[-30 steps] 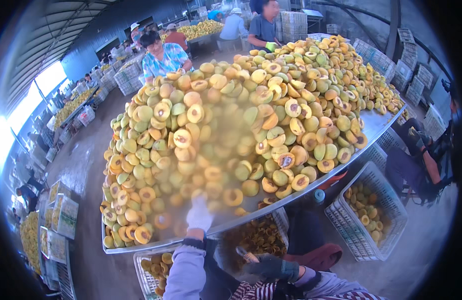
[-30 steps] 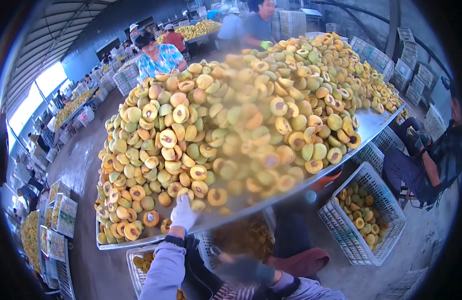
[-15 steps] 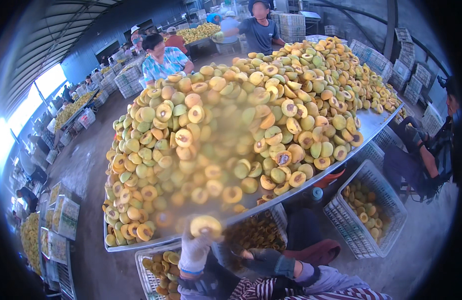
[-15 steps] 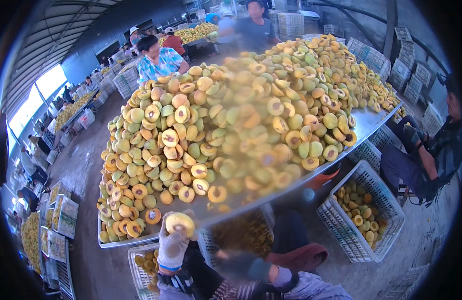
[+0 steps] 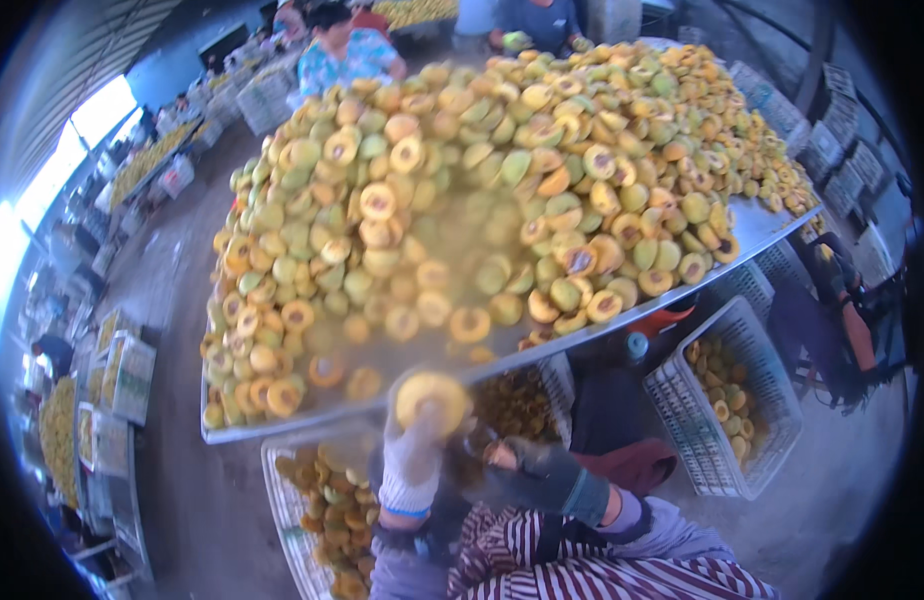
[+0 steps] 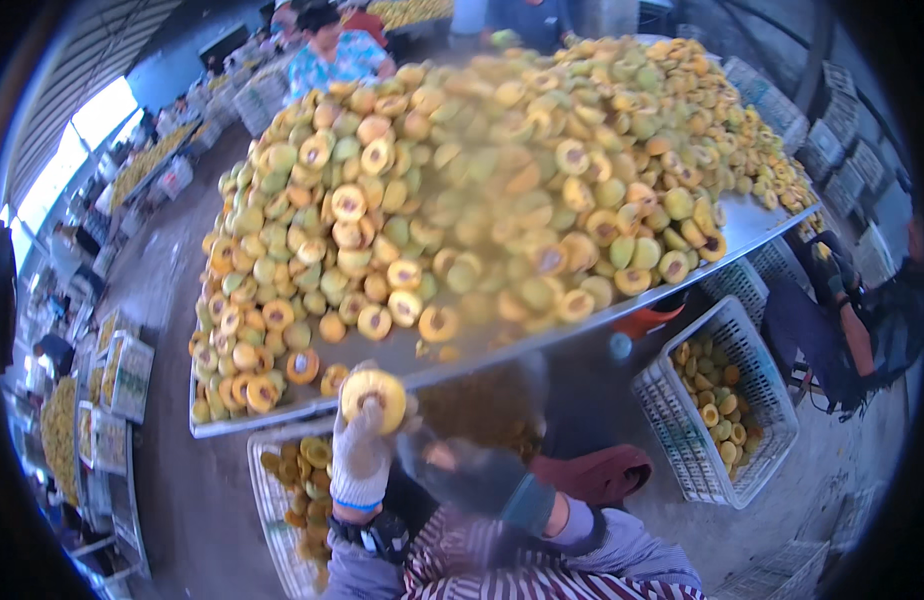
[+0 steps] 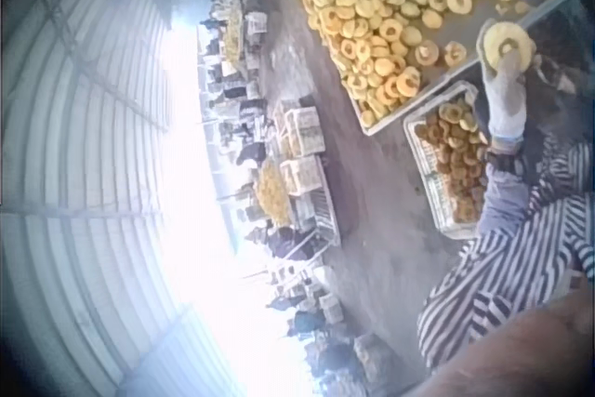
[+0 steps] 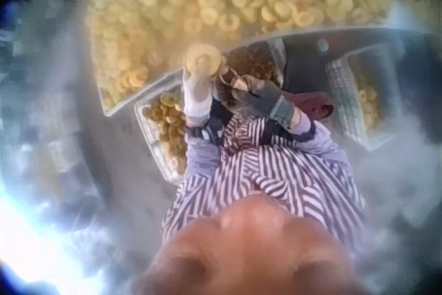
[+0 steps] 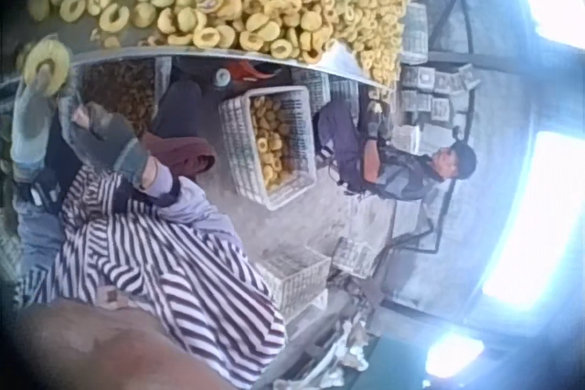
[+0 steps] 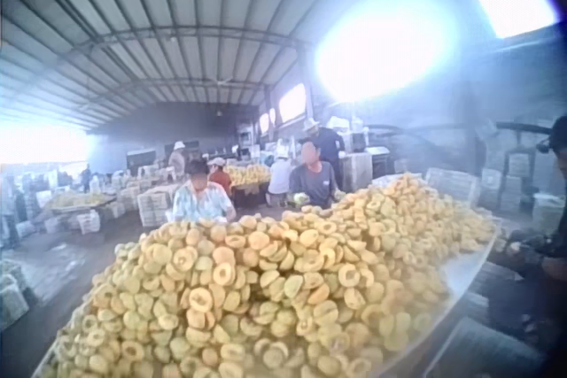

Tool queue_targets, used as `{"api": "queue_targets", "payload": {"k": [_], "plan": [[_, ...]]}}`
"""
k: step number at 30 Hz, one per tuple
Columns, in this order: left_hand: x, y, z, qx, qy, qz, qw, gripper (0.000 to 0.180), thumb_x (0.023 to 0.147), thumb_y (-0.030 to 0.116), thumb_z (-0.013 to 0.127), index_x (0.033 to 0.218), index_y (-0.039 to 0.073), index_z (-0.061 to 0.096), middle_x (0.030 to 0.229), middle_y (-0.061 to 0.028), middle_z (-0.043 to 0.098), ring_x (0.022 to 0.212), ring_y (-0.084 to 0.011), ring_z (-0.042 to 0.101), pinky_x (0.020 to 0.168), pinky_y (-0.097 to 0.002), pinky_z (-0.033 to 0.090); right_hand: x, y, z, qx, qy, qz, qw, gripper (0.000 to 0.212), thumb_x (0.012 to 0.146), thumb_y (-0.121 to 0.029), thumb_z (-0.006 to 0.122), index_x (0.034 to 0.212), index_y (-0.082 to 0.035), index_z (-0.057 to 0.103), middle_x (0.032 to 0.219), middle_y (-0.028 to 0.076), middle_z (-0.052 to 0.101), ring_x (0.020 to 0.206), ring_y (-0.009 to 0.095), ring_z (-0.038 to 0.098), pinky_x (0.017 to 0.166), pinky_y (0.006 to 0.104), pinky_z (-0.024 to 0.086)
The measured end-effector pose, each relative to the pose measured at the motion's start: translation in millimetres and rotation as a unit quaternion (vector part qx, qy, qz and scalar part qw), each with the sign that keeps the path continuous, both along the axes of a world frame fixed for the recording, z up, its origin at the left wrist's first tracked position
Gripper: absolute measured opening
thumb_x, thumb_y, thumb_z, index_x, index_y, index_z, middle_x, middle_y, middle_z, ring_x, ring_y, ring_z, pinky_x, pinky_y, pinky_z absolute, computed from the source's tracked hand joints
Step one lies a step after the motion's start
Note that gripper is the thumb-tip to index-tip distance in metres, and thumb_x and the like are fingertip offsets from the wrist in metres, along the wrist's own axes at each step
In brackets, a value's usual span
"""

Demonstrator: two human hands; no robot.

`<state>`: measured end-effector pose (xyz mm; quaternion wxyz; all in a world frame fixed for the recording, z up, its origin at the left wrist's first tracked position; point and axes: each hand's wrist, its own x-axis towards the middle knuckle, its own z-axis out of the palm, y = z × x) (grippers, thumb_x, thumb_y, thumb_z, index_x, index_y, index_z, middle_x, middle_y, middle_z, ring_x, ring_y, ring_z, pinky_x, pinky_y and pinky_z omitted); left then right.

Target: The person picks up halves of fruit from a table, removes the pit with a tool, and places the pitted fruit into a basket.

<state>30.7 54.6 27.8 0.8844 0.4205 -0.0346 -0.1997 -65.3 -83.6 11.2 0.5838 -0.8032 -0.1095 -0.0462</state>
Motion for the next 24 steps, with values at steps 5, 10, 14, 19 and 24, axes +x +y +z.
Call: {"api": "queue_targets", "payload": {"k": [5,10,14,19,24], "plan": [[-7.3,-8.8,6.7,-0.006,-0.016,0.022,1.000,0.041,0.082,0.002,0.057,0.120,0.001,0.044,0.105,-0.0137,0.057,0.092,-0.0234,0.059,0.078,-0.0330,0.053,-7.1,-9.0,27.1,0.104,0.109,-0.063,0.987,0.014,0.086,-0.015,0.058,0.093,-0.004,0.054,0.071,0.003,0.057,0.061,0.015,0.057,0.056,0.0284,0.046],[-16.1,-3.2,17.3,0.199,-0.176,0.074,0.961,0.045,0.079,0.015,0.064,0.119,0.002,0.047,0.114,-0.0123,0.054,0.100,-0.0206,0.054,0.086,-0.0327,0.047,-0.7,-1.1,32.5,-0.039,-0.002,-0.083,0.996,0.013,0.082,-0.012,0.062,0.091,-0.004,0.055,0.066,0.010,0.058,0.059,0.028,0.060,0.054,0.0328,0.047],[-16.8,-1.0,11.5,0.053,-0.066,0.055,0.995,0.038,0.092,0.023,0.049,0.121,0.000,0.044,0.111,-0.0118,0.056,0.101,-0.0165,0.055,0.088,-0.0293,0.044,2.4,0.4,36.3,-0.034,-0.085,-0.054,0.994,0.019,0.080,-0.009,0.062,0.096,-0.001,0.055,0.066,0.010,0.058,0.060,0.028,0.062,0.053,0.0336,0.047],[-26.4,-8.0,7.3,0.093,-0.080,0.012,0.992,0.046,0.096,0.037,0.035,0.120,-0.001,0.043,0.111,-0.0131,0.056,0.101,-0.0189,0.054,0.090,-0.0309,0.042,-3.5,-3.0,32.9,-0.046,-0.005,-0.046,0.998,0.021,0.084,-0.011,0.060,0.101,0.000,0.056,0.072,0.011,0.060,0.064,0.022,0.063,0.055,0.0321,0.048],[-39.8,-18.3,11.8,0.124,-0.088,0.041,0.988,0.048,0.097,0.037,0.035,0.123,-0.003,0.040,0.114,-0.0156,0.054,0.101,-0.0217,0.055,0.090,-0.0331,0.043,-5.2,1.1,27.2,-0.032,0.062,-0.078,0.995,0.025,0.086,-0.017,0.060,0.104,0.000,0.057,0.080,0.013,0.063,0.070,0.021,0.064,0.059,0.0323,0.049]]}}
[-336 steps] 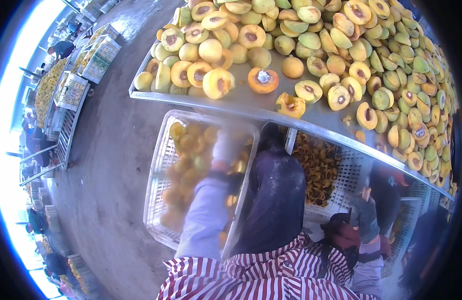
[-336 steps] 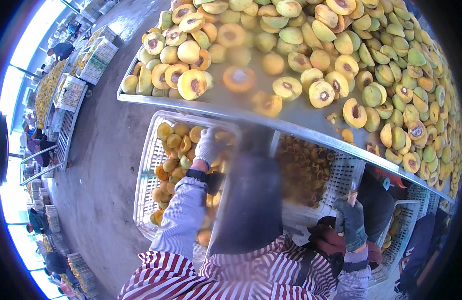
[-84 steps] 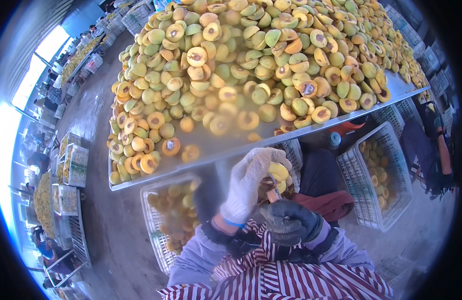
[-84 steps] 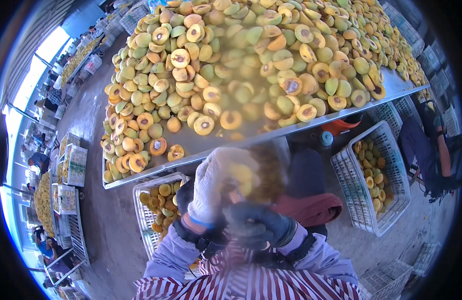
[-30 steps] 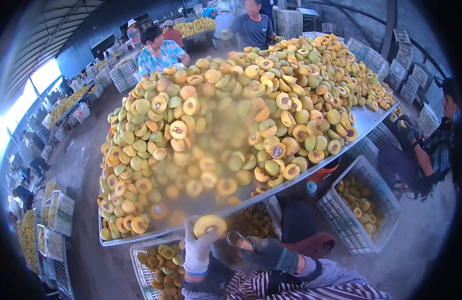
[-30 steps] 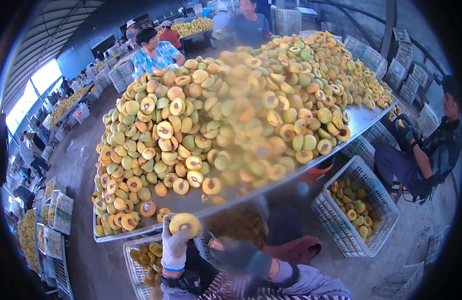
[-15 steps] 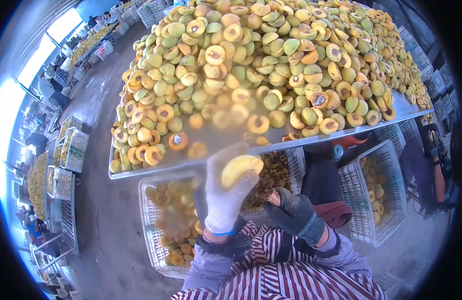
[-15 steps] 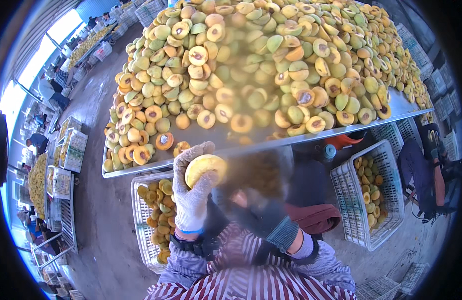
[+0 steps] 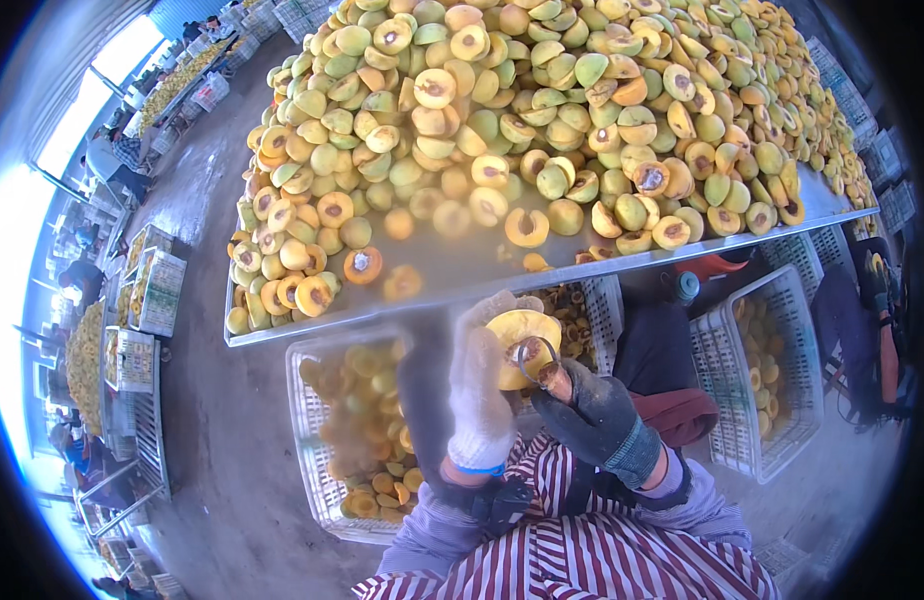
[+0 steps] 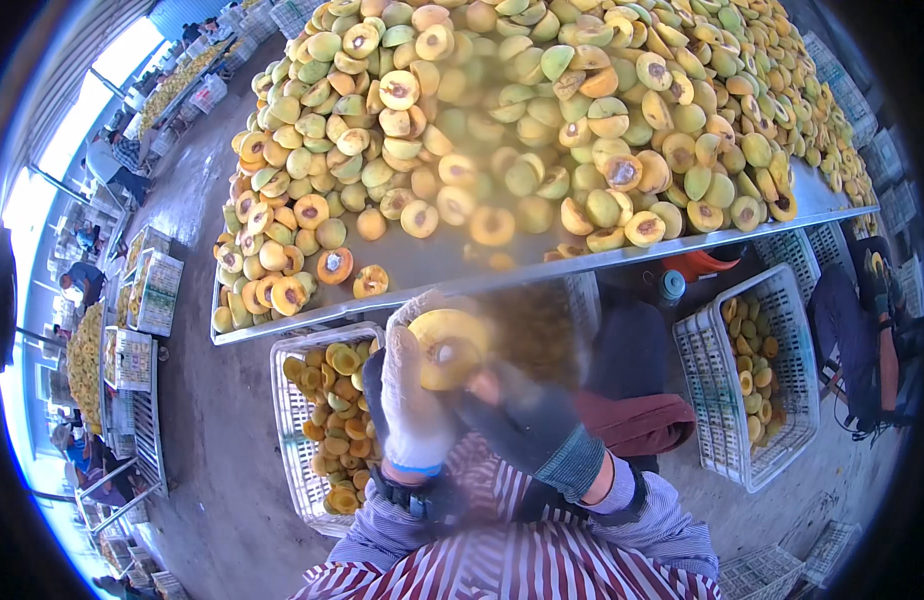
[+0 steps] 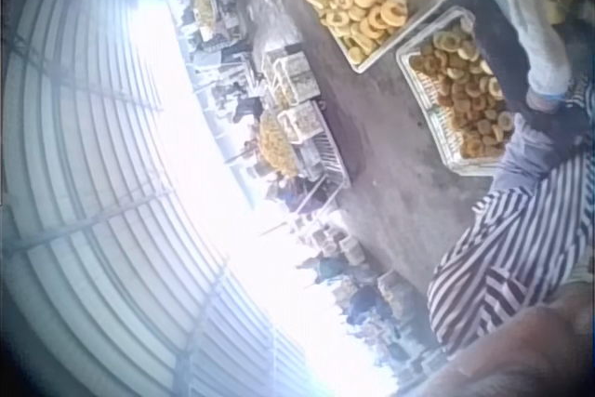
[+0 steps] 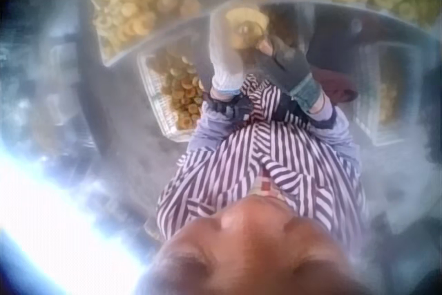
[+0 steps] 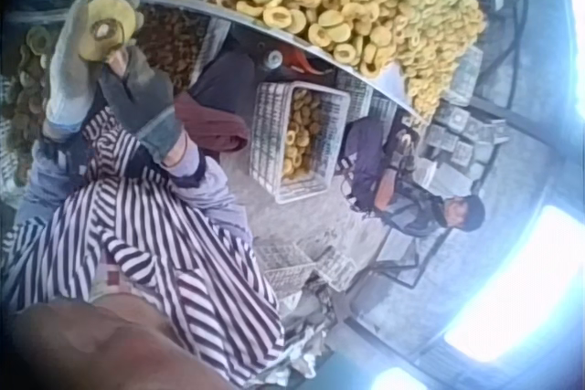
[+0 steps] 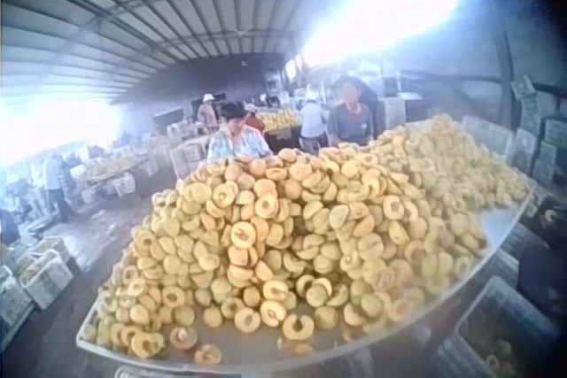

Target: The person picks up halves of fruit from a table, removes the pit with a tool, and places the pitted fruit into a basket.

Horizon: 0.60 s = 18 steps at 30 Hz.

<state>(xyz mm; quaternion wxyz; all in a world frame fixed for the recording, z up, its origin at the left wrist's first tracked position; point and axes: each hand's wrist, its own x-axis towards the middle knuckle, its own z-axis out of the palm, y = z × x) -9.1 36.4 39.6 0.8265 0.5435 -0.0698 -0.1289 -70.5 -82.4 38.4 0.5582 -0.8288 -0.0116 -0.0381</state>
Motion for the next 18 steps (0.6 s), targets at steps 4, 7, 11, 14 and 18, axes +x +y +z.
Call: {"api": "queue_targets", "payload": {"k": [4,7,11,14,18], "plan": [[-6.9,-5.1,-6.6,0.005,-0.042,0.034,0.999,0.051,0.096,0.037,0.037,0.125,-0.004,0.036,0.117,-0.0174,0.052,0.102,-0.0242,0.055,0.090,-0.0369,0.044,-0.1,2.6,-13.5,0.103,-0.001,0.017,0.995,0.022,0.086,-0.013,0.058,0.103,0.000,0.055,0.081,0.008,0.060,0.070,0.017,0.059,0.062,0.0301,0.047],[-8.2,-7.0,-10.3,-0.009,-0.028,0.038,0.999,0.053,0.096,0.039,0.036,0.126,-0.004,0.035,0.117,-0.0190,0.052,0.103,-0.0252,0.055,0.091,-0.0381,0.044,-1.4,3.9,-14.7,0.202,0.051,0.044,0.977,0.022,0.087,-0.009,0.055,0.106,0.001,0.053,0.086,0.002,0.056,0.075,0.008,0.052,0.066,0.0252,0.044],[-7.8,-9.8,-14.5,-0.182,0.050,0.028,0.982,0.051,0.095,0.035,0.040,0.127,-0.004,0.034,0.118,-0.0192,0.052,0.102,-0.0257,0.056,0.090,-0.0376,0.045,-4.3,4.6,-23.6,0.148,0.025,0.010,0.989,0.017,0.087,-0.013,0.058,0.101,-0.003,0.058,0.080,0.012,0.061,0.068,0.021,0.061,0.061,0.0317,0.048],[-7.5,-8.1,-11.1,-0.104,-0.001,0.062,0.993,0.046,0.094,0.030,0.043,0.125,-0.004,0.037,0.116,-0.0181,0.053,0.101,-0.0240,0.056,0.089,-0.0351,0.046,-2.3,3.7,-25.7,0.125,0.003,0.020,0.992,0.015,0.086,-0.010,0.058,0.101,-0.004,0.059,0.081,0.011,0.062,0.069,0.018,0.061,0.060,0.0314,0.048],[5.9,1.9,-1.1,0.136,-0.173,0.019,0.975,0.037,0.094,0.023,0.046,0.120,-0.004,0.044,0.110,-0.0154,0.057,0.101,-0.0210,0.055,0.089,-0.0324,0.044,-2.5,9.7,-34.4,0.212,0.026,-0.003,0.977,0.012,0.087,-0.009,0.058,0.097,-0.004,0.059,0.080,0.006,0.062,0.071,0.013,0.060,0.061,0.0289,0.048]]}}
